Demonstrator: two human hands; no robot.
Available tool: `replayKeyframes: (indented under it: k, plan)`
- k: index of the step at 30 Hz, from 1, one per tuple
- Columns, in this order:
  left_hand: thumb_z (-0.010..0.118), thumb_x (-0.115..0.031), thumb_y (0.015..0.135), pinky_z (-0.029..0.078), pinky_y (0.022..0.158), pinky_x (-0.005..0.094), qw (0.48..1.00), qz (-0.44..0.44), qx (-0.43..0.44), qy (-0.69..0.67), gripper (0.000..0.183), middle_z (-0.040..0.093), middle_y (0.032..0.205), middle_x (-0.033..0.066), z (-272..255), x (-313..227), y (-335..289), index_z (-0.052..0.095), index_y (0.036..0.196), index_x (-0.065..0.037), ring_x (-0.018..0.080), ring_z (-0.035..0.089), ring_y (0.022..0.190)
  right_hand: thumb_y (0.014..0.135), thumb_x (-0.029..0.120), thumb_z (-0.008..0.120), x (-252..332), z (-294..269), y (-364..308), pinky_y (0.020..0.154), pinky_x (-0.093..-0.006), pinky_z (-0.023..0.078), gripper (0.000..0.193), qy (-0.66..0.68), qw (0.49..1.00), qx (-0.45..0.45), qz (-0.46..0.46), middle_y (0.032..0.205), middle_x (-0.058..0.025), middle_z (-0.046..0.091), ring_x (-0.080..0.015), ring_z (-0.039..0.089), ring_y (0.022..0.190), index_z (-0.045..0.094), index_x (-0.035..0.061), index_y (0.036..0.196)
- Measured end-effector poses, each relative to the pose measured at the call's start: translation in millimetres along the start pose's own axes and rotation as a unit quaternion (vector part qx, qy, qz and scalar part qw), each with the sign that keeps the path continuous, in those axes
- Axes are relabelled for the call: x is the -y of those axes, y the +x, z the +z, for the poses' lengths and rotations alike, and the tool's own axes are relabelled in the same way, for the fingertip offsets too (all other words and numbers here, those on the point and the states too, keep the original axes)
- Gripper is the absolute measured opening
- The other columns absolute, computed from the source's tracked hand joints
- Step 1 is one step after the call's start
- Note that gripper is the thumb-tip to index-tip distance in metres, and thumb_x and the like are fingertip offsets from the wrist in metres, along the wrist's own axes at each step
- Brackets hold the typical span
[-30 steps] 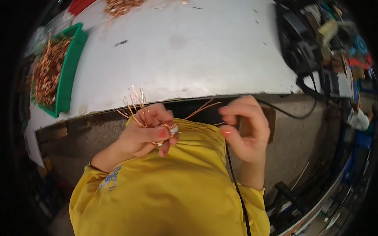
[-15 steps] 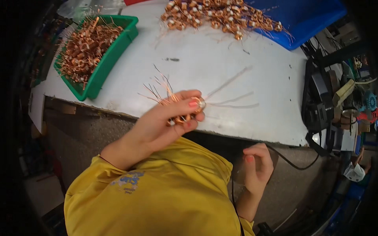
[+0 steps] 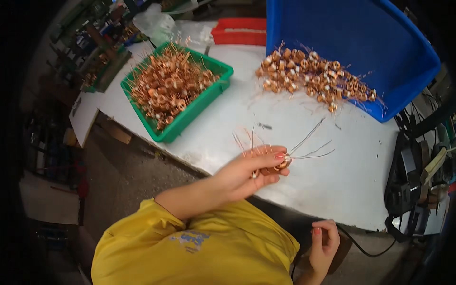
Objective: Manually assembling and inspecting small copper components at a workbench.
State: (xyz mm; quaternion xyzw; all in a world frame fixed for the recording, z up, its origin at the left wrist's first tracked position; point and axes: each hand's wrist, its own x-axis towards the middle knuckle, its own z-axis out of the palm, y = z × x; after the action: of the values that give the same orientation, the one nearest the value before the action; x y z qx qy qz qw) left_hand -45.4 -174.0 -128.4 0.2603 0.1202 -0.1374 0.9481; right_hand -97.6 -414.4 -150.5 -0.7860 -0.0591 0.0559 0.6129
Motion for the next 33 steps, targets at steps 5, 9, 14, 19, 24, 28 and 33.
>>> replayKeyframes:
  k: [5, 9, 14, 19, 24, 28, 33]
  plan:
    - [0.062, -0.003, 0.077, 0.047, 0.065, 0.0201, 0.998, -0.05, 0.003, 0.025, 0.02, 0.06, 0.085, 0.0106, -8.4, 0.5, 3.2, 0.054, 0.095, 0.0, 0.0142, 0.058, 0.074, 0.085, 0.006, 0.046, -10.2, -2.0, 1.6, 0.062, -0.0193, 0.034, 0.008, 0.003, 1.0, 0.009, -0.011, 0.076, -0.0033, 0.048, -0.0105, 0.042, 0.066, 0.054, 0.0021, 0.084]
    - [0.063, -0.003, 0.076, 0.048, 0.062, 0.02, 0.993, 0.018, 0.023, 0.117, 0.016, 0.06, 0.081, 0.0096, 9.8, -24.9, -4.4, 0.055, 0.091, -0.001, 0.0136, 0.058, 0.067, 0.088, 0.009, 0.047, -14.4, -8.9, 1.6, 0.066, -0.0204, 0.038, 0.012, 0.008, 0.999, 0.037, 0.001, 0.078, -0.0039, 0.052, -0.0119, 0.046, 0.069, 0.057, 0.0016, 0.089]
    - [0.064, -0.002, 0.074, 0.049, 0.059, 0.0213, 0.944, 0.187, 0.029, 0.272, 0.01, 0.061, 0.076, 0.0087, 47.1, -115.5, 0.5, 0.059, 0.082, -0.001, 0.0132, 0.058, 0.065, 0.084, 0.005, 0.046, 2.2, -4.2, 2.8, 0.058, -0.0191, 0.035, 0.009, 0.021, 0.999, 0.021, 0.023, 0.074, -0.0038, 0.048, -0.0101, 0.043, 0.063, 0.054, 0.0017, 0.082]
    - [0.062, -0.003, 0.075, 0.05, 0.063, 0.0214, 0.938, 0.204, -0.028, 0.279, 0.011, 0.061, 0.082, 0.0134, 22.9, -162.0, 10.4, 0.058, 0.085, 0.001, 0.0164, 0.059, 0.074, 0.086, 0.007, 0.049, -11.0, -12.6, 6.1, 0.067, -0.021, 0.038, 0.011, 0.028, 0.995, 0.061, 0.079, 0.08, -0.0036, 0.053, -0.0126, 0.047, 0.07, 0.057, 0.0024, 0.092]
    - [0.063, -0.002, 0.074, 0.051, 0.067, 0.0242, 0.945, 0.07, -0.063, 0.314, 0.018, 0.06, 0.08, 0.0129, -5.4, -120.4, 15.9, 0.054, 0.089, 0.002, 0.0177, 0.059, 0.07, 0.089, 0.011, 0.045, -11.6, -8.4, 7.2, 0.057, -0.0202, 0.036, 0.015, 0.035, 0.997, 0.047, 0.04, 0.068, -0.0026, 0.048, -0.0107, 0.042, 0.059, 0.055, 0.0019, 0.084]
    - [0.061, -0.001, 0.075, 0.051, 0.07, 0.0256, 0.973, -0.003, -0.016, 0.231, 0.018, 0.06, 0.083, 0.0134, 11.7, -72.6, 2.6, 0.053, 0.091, 0.002, 0.0191, 0.06, 0.072, 0.087, 0.008, 0.046, -6.8, -10.2, 5.2, 0.057, -0.0198, 0.037, 0.012, 0.034, 0.997, 0.058, 0.037, 0.068, -0.0036, 0.049, -0.0105, 0.043, 0.06, 0.056, 0.0014, 0.083]
    - [0.06, 0.0, 0.077, 0.051, 0.074, 0.0262, 0.999, 0.03, 0.029, 0.019, 0.018, 0.06, 0.087, 0.0143, 20.9, -29.7, 15.4, 0.054, 0.094, 0.002, 0.02, 0.06, 0.08, 0.083, 0.005, 0.047, 3.7, -7.8, 1.9, 0.057, -0.0193, 0.037, 0.01, 0.023, 0.997, 0.065, 0.04, 0.069, -0.0048, 0.051, -0.0102, 0.044, 0.062, 0.056, 0.0007, 0.082]
